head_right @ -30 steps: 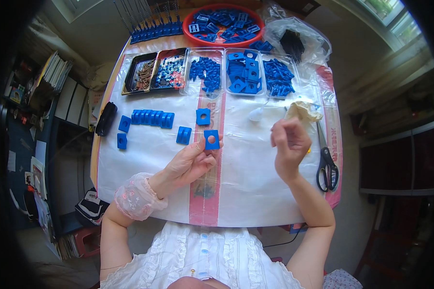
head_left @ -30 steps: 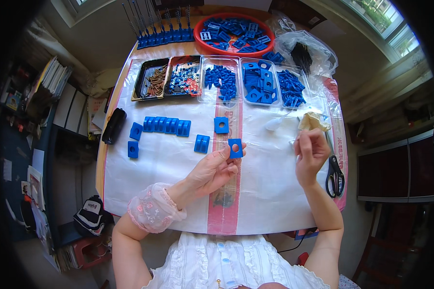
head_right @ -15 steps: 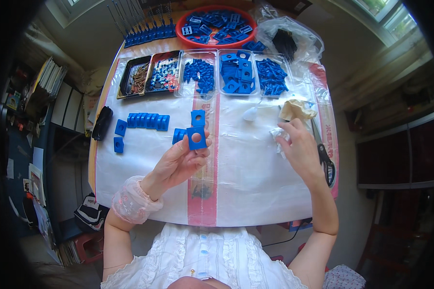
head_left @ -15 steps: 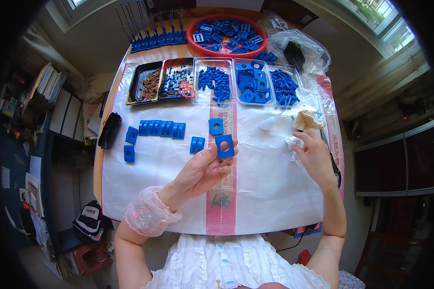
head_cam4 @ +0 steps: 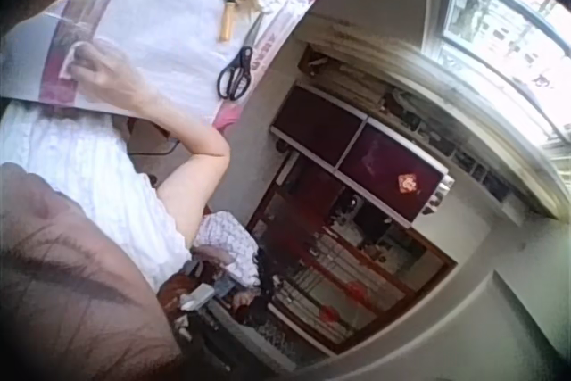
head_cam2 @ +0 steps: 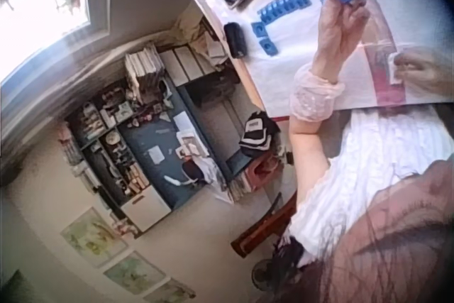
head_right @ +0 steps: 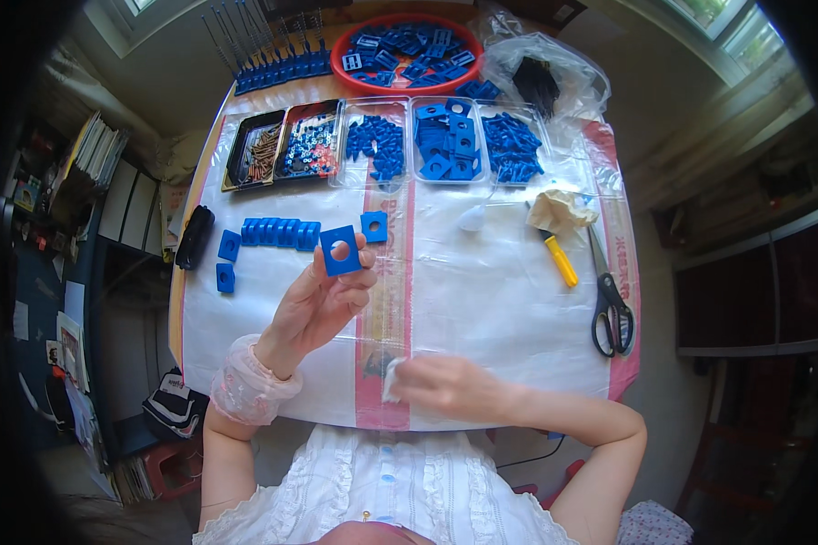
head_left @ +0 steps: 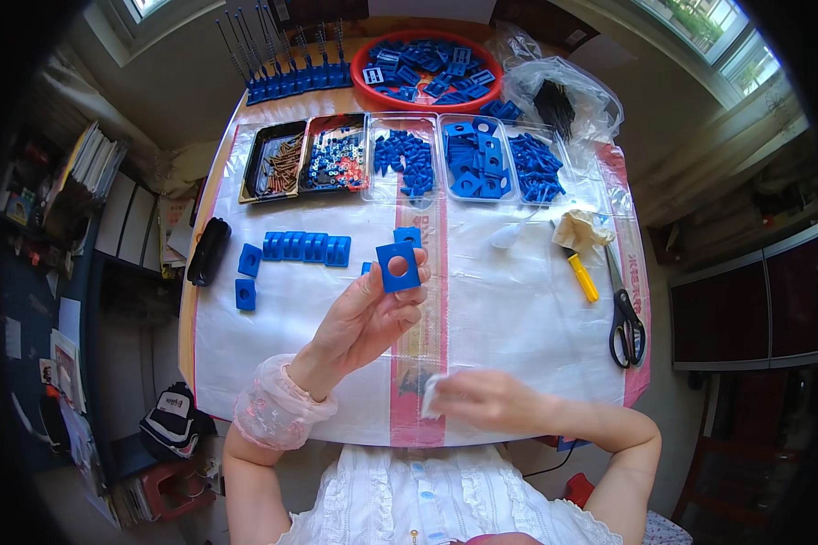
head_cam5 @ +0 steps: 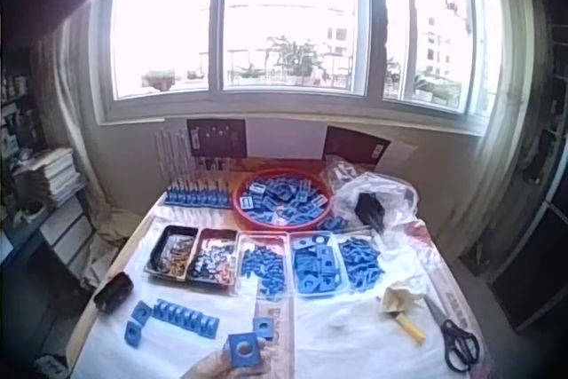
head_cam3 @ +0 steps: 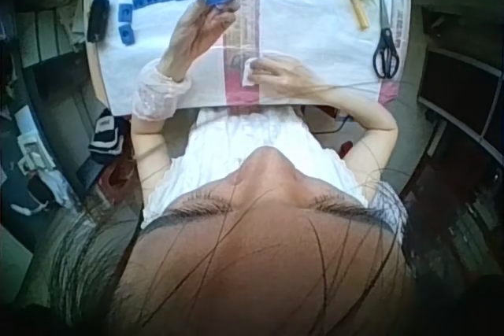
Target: Manually assemble and glue small plastic electronic housing components.
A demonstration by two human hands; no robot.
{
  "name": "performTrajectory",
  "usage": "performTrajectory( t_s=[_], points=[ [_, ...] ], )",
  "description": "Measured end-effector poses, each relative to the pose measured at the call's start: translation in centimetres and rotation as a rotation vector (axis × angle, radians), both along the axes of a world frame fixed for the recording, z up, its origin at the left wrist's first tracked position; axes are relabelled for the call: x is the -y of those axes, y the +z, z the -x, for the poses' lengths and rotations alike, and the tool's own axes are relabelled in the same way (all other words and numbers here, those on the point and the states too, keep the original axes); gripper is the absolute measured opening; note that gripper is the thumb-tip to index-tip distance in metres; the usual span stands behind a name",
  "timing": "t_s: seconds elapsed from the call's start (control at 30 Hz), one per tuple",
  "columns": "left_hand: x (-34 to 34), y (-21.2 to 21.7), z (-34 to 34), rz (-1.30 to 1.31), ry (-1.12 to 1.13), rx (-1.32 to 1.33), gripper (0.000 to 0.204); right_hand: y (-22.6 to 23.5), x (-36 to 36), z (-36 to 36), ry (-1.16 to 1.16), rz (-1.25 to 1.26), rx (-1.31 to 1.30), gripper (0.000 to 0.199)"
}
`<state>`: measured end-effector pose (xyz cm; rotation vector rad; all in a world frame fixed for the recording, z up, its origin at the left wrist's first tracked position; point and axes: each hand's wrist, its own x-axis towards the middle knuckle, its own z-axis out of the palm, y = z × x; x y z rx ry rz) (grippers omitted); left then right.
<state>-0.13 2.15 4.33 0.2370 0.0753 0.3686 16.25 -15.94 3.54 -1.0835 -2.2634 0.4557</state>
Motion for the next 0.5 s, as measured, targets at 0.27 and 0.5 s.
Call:
performTrajectory(
  t_s=[0.27, 0.5],
  points=[
    [0.0, -0.3, 0.1, 0.018, -0.002, -0.011, 0.053, -2.2, -3.3, -0.7, -0.201, -0.173, 0.085, 0.03],
    [0.1, -0.6, 0.0, 0.043, -0.034, -0.05, 0.049, -1.8, -2.6, -8.1, -0.799, -0.072, 0.248, 0.025]
  ],
)
